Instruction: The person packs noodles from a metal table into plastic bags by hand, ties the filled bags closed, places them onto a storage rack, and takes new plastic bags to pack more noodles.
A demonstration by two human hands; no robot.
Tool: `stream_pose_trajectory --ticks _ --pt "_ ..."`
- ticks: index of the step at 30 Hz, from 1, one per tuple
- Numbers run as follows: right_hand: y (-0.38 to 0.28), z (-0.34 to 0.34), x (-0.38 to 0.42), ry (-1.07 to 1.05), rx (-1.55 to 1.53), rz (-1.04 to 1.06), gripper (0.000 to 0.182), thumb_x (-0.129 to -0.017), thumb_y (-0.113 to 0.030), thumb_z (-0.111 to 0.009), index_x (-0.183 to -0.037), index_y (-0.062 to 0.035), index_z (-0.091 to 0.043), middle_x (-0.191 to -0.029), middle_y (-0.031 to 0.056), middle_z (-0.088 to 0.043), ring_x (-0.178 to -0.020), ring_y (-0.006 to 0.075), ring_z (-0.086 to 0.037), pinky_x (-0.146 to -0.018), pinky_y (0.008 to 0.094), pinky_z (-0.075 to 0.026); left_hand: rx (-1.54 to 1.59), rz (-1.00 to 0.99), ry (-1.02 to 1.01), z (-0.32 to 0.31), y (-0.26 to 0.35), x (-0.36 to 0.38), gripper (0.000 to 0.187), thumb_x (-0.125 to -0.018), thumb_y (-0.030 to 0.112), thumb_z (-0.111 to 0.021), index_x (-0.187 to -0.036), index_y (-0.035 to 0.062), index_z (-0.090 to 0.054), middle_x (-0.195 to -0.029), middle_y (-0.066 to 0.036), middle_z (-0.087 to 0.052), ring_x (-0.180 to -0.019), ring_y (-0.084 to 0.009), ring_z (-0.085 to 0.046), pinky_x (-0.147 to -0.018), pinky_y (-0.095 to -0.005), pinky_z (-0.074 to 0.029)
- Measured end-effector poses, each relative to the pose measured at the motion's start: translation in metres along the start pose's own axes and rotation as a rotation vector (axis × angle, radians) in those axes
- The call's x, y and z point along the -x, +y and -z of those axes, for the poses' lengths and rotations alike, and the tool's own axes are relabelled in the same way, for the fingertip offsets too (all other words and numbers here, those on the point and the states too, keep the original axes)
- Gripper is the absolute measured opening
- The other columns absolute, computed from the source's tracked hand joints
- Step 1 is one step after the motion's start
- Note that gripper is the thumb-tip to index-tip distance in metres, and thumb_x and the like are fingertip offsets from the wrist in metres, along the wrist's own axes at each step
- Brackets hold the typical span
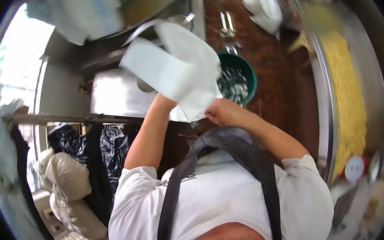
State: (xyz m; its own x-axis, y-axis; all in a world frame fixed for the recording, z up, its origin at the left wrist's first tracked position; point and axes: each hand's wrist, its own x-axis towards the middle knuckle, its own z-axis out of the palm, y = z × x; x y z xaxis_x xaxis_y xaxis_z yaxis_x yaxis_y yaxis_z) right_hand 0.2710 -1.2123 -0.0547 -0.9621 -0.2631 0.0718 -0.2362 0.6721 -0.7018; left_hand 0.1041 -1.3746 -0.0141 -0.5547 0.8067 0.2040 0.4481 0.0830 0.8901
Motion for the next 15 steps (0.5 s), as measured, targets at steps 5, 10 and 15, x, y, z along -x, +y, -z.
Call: stream_pose_trajectory --ticks 5,10,15 --pt "-0.024 0.066 0.107 -0.357 0.166 -0.695 0.026 -0.082 -0.024 -0.071 -0.094 -0.0014 -0.067 -0.085 0.0225 -0.067 -0.083 0.0402 -0.064 -0.073 0.0484 -0.050 0.197 0.248 -0.257 -0.126 0.004 -0.002 0.052 -0.095 0.023 -0.061 -0.138 -0.0009 -0.042 -0.122 -0.014 -0.061 -0.109 -0.0188 -0.057 -0.097 -0.0338 -0.044" --pt "-0.004 0.071 0.182 0.442 0.360 -0.485 0.052 -0.077 -0.025 -0.073 -0.124 -0.0087 -0.058 -0.132 0.0178 -0.052 -0.116 0.0362 -0.053 -0.100 0.0510 -0.039 0.479 0.269 -0.784 -0.234 -0.015 0.003 0.050 -0.092 0.020 -0.060 -0.138 0.0028 -0.046 -0.136 -0.017 -0.053 -0.126 -0.0273 -0.050 -0.109 -0.0384 -0.036" --pt "0.078 0.076 0.276 0.619 0.343 -0.537 0.032 -0.072 -0.021 -0.074 -0.099 -0.0063 -0.065 -0.097 0.0122 -0.060 -0.099 0.0348 -0.057 -0.102 0.0530 -0.035 0.545 0.514 -0.916 -0.321 0.023 -0.047 0.048 -0.096 0.031 -0.056 -0.137 0.0057 -0.051 -0.128 -0.010 -0.058 -0.115 -0.0203 -0.055 -0.105 -0.0342 -0.039"
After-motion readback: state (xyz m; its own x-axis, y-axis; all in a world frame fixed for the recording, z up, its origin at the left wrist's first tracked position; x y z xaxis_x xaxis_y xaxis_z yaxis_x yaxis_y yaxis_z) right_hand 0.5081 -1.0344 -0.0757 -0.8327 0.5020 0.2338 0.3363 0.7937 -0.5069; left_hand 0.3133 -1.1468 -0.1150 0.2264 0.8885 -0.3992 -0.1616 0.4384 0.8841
